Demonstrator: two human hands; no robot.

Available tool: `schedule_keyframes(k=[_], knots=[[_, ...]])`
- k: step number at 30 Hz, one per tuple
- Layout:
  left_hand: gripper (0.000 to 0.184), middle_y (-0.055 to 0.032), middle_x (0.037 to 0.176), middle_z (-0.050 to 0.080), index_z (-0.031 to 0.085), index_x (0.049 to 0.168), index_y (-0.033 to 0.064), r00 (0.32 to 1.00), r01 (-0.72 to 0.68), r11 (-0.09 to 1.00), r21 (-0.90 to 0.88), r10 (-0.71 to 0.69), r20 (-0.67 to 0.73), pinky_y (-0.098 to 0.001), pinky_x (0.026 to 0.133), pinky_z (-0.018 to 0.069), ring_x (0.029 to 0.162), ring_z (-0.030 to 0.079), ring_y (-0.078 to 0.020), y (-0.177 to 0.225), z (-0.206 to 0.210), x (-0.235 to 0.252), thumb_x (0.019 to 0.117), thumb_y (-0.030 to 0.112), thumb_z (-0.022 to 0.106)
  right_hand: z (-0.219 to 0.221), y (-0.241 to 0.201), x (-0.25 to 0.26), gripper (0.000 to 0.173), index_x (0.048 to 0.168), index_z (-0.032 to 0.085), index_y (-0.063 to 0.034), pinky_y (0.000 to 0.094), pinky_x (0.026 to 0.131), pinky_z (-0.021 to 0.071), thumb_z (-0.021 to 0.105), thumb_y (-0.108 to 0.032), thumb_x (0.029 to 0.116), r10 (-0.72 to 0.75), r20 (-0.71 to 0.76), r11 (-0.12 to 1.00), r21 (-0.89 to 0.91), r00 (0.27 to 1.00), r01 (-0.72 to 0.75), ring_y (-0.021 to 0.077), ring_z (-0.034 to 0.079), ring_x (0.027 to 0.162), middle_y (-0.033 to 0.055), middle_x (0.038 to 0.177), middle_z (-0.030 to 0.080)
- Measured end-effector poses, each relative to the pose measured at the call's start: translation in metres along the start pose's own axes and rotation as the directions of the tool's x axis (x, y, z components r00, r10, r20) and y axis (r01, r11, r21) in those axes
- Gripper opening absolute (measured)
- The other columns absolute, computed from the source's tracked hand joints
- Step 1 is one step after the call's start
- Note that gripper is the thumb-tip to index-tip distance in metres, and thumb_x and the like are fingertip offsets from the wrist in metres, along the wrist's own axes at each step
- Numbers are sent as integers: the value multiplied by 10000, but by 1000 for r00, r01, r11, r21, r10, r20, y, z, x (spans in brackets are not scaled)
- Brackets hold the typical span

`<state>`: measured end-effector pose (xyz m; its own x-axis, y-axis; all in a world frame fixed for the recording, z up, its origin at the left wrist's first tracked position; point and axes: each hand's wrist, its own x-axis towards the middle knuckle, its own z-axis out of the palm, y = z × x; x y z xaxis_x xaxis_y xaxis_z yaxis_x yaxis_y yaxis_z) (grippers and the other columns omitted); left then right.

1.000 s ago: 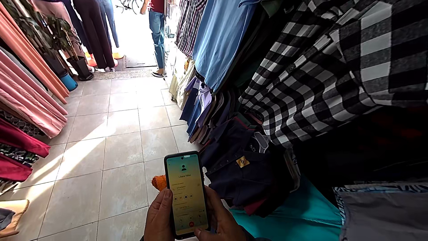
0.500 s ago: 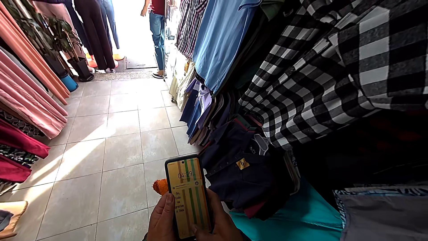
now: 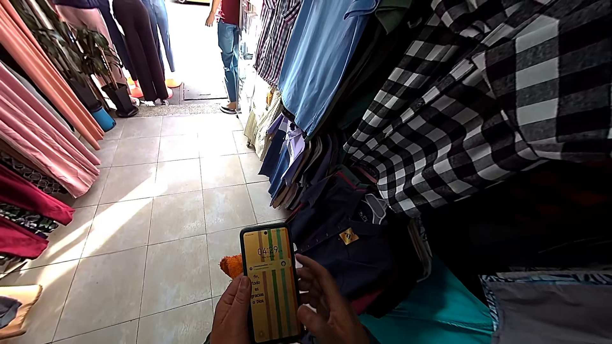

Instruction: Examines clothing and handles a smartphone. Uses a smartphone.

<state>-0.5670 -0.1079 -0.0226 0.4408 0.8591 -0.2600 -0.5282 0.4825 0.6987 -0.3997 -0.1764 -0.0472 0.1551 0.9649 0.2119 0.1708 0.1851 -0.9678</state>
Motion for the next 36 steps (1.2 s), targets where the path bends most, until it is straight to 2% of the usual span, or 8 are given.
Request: schedule_keyframes(k=[5,10,14,16,20,27,33,36], knots=[[410,-45,934,778,622,1101,47,1000,2,1000,7,-2,21,-310,812,635,856,761,-119,-1,-2,-1,1106,117,218,-14,5,2,648,1482,452,-48,287,856,580,589,-470,1010,-171,-95,980,-123,981,159,161,634,1140,115,1346,590],[405,-26,930,777,613,1104,55,1000,7,1000,29,-8,20,-305,813,634,855,758,-106,0,0,-3,1104,111,211,-10,5,0,463,1303,661,-358,360,1162,398,442,-643,1012,-442,22,810,-418,897,410,167,401,1449,-38,1533,463],[416,-22,929,779,618,1100,57,999,15,999,32,-16,35,-306,816,633,855,759,-105,2,2,-5,1105,109,206,-4,8,2,393,1021,747,-291,420,1250,272,473,-571,1035,-559,180,684,-452,810,573,234,262,1537,-52,1551,471],[408,-17,932,777,610,1112,55,999,16,999,45,-18,39,-304,824,631,861,757,-102,3,2,-5,1103,106,205,-2,7,2,440,1088,748,-264,419,1238,294,445,-580,1041,-505,104,710,-514,857,481,231,305,1519,-23,1539,491],[403,-31,932,775,605,1109,47,999,11,999,52,-13,33,-315,821,634,859,759,-119,2,0,-6,1104,110,207,-12,5,2,636,1506,501,-224,485,1237,275,333,-630,1046,-382,-75,757,-597,921,265,252,316,1519,86,1615,392],[406,-48,941,779,608,1108,38,998,3,1000,26,-5,61,-330,818,639,863,764,-134,2,1,-7,1108,116,210,2,0,0,591,1410,595,-254,429,1245,287,321,-632,1047,-460,-1,760,-517,888,394,224,329,1510,32,1590,423],[405,-33,926,777,631,1082,41,999,-15,1000,22,14,52,-306,816,632,857,757,-106,0,1,-7,1103,108,232,10,4,-1,512,1404,607,-352,513,1258,185,370,-624,1040,-489,152,658,-583,859,477,273,188,1567,-13,1664,322],[408,-36,924,778,623,1084,41,998,-14,1000,0,14,56,-305,812,633,853,758,-109,1,1,-7,1102,101,221,7,0,-3,475,1355,647,-341,506,1264,205,385,-595,1049,-509,114,678,-558,853,479,254,216,1560,-34,1643,358]])
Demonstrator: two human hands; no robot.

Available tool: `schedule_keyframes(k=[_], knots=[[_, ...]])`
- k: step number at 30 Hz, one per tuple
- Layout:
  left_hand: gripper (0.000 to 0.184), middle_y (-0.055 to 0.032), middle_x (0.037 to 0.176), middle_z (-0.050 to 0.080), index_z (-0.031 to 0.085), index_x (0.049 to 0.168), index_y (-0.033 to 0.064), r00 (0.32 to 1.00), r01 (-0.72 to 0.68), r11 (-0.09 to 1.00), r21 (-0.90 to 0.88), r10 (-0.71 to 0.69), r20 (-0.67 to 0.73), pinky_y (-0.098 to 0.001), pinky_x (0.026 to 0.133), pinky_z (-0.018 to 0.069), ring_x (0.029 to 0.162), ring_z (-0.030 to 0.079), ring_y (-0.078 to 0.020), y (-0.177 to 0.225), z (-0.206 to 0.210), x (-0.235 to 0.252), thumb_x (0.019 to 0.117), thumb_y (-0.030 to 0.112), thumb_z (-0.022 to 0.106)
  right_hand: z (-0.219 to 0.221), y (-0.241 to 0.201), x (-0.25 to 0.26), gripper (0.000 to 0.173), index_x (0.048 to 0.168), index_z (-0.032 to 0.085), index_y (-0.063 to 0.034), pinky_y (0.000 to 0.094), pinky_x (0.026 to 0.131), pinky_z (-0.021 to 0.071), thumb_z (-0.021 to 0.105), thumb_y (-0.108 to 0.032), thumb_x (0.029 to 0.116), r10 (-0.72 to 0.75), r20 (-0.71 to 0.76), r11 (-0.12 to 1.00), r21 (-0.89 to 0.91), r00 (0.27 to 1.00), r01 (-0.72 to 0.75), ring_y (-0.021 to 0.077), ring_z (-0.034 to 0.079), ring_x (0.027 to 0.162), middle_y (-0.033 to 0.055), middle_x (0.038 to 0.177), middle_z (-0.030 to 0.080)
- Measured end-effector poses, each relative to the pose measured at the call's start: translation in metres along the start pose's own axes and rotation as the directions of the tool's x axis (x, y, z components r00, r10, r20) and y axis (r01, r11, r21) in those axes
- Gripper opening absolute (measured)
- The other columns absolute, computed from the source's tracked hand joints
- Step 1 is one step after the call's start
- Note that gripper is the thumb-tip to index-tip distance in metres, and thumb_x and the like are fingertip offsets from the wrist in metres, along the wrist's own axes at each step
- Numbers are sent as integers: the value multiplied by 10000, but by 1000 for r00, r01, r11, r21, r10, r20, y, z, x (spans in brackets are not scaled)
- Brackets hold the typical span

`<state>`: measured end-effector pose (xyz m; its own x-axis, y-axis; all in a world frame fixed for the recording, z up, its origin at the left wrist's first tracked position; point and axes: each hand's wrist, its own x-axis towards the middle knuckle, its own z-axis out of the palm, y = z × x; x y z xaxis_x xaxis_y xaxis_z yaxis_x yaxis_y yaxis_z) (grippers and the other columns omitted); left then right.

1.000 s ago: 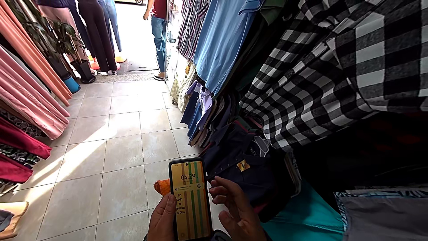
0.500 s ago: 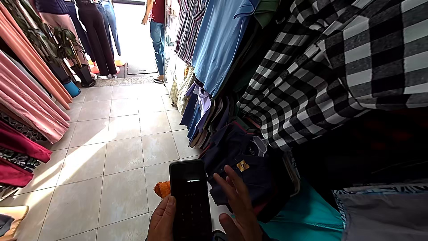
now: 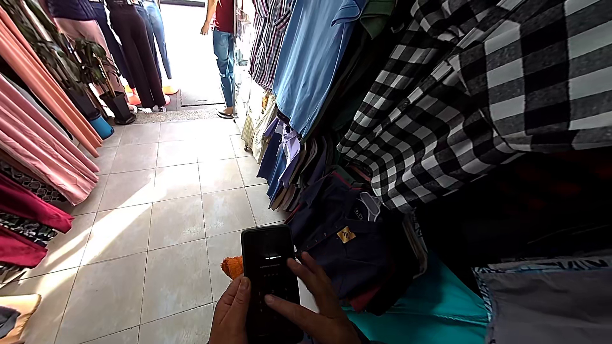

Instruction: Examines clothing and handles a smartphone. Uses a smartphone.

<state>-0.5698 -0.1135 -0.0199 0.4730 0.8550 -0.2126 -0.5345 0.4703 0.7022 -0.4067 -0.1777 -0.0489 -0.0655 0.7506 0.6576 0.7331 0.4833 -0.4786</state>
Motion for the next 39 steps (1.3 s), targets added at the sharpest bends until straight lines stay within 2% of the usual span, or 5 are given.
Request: schedule_keyframes(k=[9,15,22,30,39], knots=[[408,-53,940,776,602,1095,33,1000,11,1000,9,-11,-11,-328,815,638,865,763,-133,-1,-1,0,1103,110,201,-13,-2,-16,406,1055,779,-280,420,1261,255,401,-423,1099,110,-90,994,18,990,-109,216,310,1523,-49,1525,519],[409,-53,936,777,618,1079,35,1000,16,1000,-2,-16,2,-322,818,635,862,761,-128,-2,-1,-1,1105,116,218,-3,-4,-13,409,1310,664,-362,470,1266,205,354,-507,1087,-33,1,999,-24,999,33,231,209,1560,-60,1642,347],[406,-42,930,777,614,1084,44,1000,15,1000,2,-15,-13,-310,817,632,859,759,-115,0,-2,-4,1102,109,214,4,-11,-10,381,1285,681,-358,504,1259,167,410,-518,1070,12,72,998,-57,997,-7,263,199,1566,6,1648,354],[422,-38,926,780,618,1080,51,1000,13,1000,14,-13,-20,-319,817,636,858,762,-120,0,-4,-7,1107,110,201,-7,-5,-17,465,1298,664,-286,384,1236,318,321,-521,1091,160,-96,980,137,982,-146,168,349,1499,-31,1558,464],[423,-3,909,774,624,1063,71,1000,19,999,36,-19,-7,-294,818,627,849,750,-89,-2,-2,-5,1106,108,205,-17,-9,-39,407,1288,677,-219,347,1095,504,401,-446,1093,426,-137,861,366,894,-354,150,525,1366,2,1482,544]])
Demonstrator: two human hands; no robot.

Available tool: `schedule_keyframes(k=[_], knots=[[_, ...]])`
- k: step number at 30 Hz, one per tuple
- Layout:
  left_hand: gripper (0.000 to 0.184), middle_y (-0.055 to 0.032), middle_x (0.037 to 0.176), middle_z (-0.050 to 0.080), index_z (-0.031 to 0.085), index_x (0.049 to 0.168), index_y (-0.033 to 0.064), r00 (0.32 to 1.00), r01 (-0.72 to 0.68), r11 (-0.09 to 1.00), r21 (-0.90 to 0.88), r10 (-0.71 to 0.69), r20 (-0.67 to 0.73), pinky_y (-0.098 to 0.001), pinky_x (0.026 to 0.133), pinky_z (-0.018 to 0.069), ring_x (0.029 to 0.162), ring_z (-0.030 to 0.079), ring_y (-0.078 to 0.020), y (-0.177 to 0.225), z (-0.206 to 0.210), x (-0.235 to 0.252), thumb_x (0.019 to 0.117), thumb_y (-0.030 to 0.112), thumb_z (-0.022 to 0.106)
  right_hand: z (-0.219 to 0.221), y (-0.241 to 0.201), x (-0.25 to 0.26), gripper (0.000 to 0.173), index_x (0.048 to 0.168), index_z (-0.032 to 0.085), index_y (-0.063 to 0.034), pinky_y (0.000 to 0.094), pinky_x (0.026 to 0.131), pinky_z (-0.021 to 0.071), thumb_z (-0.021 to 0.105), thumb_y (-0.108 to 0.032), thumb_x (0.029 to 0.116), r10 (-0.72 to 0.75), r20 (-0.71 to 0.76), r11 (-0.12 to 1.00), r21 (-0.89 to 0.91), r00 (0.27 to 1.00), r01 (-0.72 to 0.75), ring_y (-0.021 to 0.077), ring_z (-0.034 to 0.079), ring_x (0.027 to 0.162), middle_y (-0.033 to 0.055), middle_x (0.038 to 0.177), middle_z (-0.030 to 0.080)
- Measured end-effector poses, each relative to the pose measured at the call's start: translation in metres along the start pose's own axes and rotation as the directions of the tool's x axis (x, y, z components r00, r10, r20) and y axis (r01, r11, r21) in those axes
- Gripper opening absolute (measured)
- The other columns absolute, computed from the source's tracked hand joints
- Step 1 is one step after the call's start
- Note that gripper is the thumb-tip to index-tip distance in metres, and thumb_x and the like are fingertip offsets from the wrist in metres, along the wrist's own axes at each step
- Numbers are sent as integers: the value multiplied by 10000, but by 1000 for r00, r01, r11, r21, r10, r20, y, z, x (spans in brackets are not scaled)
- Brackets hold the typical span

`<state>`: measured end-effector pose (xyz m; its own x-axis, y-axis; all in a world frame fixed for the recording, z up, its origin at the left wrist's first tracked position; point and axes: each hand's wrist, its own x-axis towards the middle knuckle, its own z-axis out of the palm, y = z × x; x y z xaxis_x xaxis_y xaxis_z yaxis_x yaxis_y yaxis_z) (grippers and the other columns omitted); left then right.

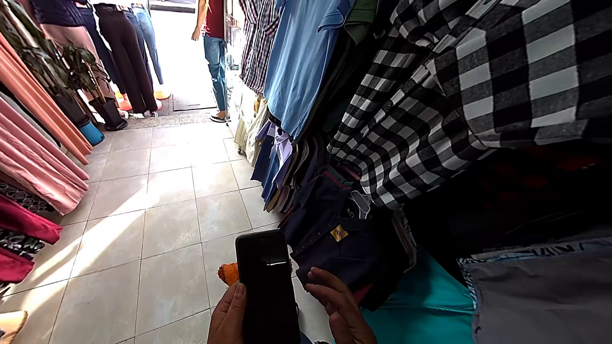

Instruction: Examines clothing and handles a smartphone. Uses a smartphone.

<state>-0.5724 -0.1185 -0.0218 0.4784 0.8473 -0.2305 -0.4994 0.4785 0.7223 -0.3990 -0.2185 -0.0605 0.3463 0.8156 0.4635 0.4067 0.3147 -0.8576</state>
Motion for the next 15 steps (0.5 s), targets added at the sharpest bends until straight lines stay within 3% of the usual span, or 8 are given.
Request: schedule_keyframes(k=[7,11,15], knots=[[434,2,906,775,631,1052,71,999,10,1000,-1,-10,35,-285,821,623,854,748,-82,1,-4,-3,1102,100,202,10,-8,-6,398,1323,648,-224,323,1032,540,405,-441,1094,14,-12,1000,13,1000,-13,143,563,1319,11,1476,548],[434,9,900,776,630,1053,84,998,38,999,-8,-37,50,-281,817,624,847,747,-73,3,-11,-6,1105,111,200,20,-16,-14,407,1345,627,-196,342,1020,548,424,-437,1088,84,-14,995,48,996,-83,152,552,1336,34,1470,554],[442,6,898,778,632,1053,81,994,82,996,-21,-80,72,-281,819,625,842,749,-75,1,-16,-10,1106,105,194,28,-20,-28,455,1404,571,-152,367,971,574,425,-443,1087,138,-19,986,93,990,-135,171,612,1264,65,1454,572]])
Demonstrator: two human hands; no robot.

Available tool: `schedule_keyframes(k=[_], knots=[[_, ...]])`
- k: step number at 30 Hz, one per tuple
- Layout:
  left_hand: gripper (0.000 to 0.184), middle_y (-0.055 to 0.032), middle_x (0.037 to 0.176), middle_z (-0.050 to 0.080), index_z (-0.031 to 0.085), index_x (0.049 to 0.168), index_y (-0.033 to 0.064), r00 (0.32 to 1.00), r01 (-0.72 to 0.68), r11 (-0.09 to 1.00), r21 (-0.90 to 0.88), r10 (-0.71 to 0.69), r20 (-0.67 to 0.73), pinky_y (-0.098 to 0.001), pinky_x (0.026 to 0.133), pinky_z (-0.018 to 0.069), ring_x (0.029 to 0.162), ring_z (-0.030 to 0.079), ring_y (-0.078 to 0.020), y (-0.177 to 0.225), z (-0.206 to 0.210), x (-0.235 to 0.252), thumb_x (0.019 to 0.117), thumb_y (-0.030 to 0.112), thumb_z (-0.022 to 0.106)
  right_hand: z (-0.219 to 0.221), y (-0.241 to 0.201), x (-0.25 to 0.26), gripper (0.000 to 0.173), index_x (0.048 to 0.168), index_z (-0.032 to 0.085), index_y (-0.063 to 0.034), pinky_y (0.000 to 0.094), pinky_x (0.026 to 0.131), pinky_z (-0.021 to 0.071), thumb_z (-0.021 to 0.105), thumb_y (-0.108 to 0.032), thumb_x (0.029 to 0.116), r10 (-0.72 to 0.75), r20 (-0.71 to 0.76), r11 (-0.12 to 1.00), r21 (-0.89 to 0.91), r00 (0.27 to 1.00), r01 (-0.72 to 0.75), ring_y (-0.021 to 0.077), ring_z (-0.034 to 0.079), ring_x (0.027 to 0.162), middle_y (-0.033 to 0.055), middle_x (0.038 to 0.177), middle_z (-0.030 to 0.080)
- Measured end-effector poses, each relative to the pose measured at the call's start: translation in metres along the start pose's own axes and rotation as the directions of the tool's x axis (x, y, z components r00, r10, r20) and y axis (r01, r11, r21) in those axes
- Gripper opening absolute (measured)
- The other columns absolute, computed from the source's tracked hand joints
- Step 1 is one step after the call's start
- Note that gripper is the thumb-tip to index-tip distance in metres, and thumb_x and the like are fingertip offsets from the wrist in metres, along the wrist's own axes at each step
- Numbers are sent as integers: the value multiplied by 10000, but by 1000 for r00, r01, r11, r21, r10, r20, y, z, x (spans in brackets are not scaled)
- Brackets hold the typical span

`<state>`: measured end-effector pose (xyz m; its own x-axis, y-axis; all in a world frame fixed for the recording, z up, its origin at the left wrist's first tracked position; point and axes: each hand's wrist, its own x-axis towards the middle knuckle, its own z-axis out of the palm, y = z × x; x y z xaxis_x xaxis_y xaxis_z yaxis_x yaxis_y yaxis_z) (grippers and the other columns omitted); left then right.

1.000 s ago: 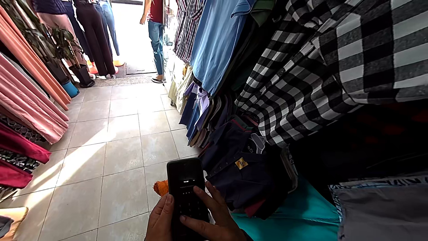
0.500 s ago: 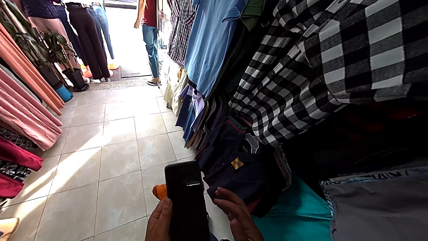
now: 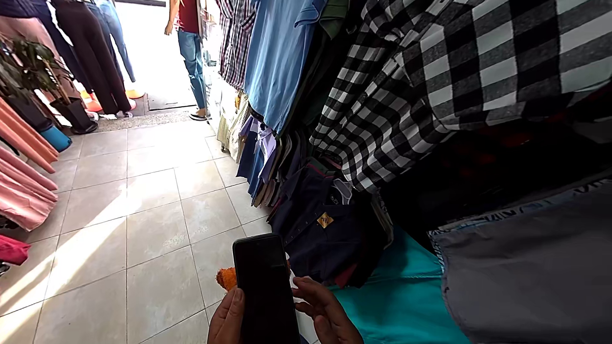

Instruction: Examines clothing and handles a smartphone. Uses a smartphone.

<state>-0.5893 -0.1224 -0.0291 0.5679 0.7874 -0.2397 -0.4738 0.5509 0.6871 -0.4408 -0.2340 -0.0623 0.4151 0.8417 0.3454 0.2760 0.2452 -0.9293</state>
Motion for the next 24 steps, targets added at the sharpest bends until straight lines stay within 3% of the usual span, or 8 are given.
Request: schedule_keyframes(k=[7,12,15,17,20,24], knots=[[449,7,903,779,638,1052,83,994,95,995,10,-95,57,-274,822,623,853,747,-68,-10,3,-4,1101,94,192,-1,-22,-25,539,1394,468,76,389,938,597,409,-373,1101,216,-49,976,39,975,-215,164,698,1114,123,1282,679],[446,18,913,779,627,1068,83,987,109,993,36,-112,116,-276,831,621,859,746,-66,-14,10,-7,1094,85,182,-6,-30,-33,404,1359,498,10,383,937,601,355,-284,1121,360,-16,911,221,933,-348,132,712,1072,28,1210,715],[441,25,911,778,622,1071,88,985,99,994,40,-103,141,-275,831,621,862,745,-64,-17,19,-9,1095,90,182,-11,-34,-36,425,1363,505,-60,396,906,607,394,-376,1103,437,43,837,346,898,-424,137,714,1061,-11,1193,721],[442,27,916,778,626,1069,93,983,90,995,44,-96,158,-274,831,620,868,744,-63,-20,25,-12,1095,94,184,-17,-36,-38,479,1383,460,-91,465,902,613,469,-451,1066,460,101,772,445,882,-453,193,700,1117,3,1238,696],[445,30,927,780,632,1067,98,979,89,994,56,-98,179,-271,840,617,877,744,-60,-29,36,-18,1096,101,188,-27,-40,-47,638,1421,372,-103,512,844,623,584,-525,992,455,132,717,532,880,-451,232,683,1160,13,1287,662],[465,34,930,783,651,1053,113,961,122,989,80,-138,240,-268,844,615,882,743,-52,-47,51,-33,1096,105,188,-40,-48,-72,574,1437,314,-170,450,790,635,595,-433,1011,404,93,682,633,910,-367,209,689,1154,-7,1304,664]])
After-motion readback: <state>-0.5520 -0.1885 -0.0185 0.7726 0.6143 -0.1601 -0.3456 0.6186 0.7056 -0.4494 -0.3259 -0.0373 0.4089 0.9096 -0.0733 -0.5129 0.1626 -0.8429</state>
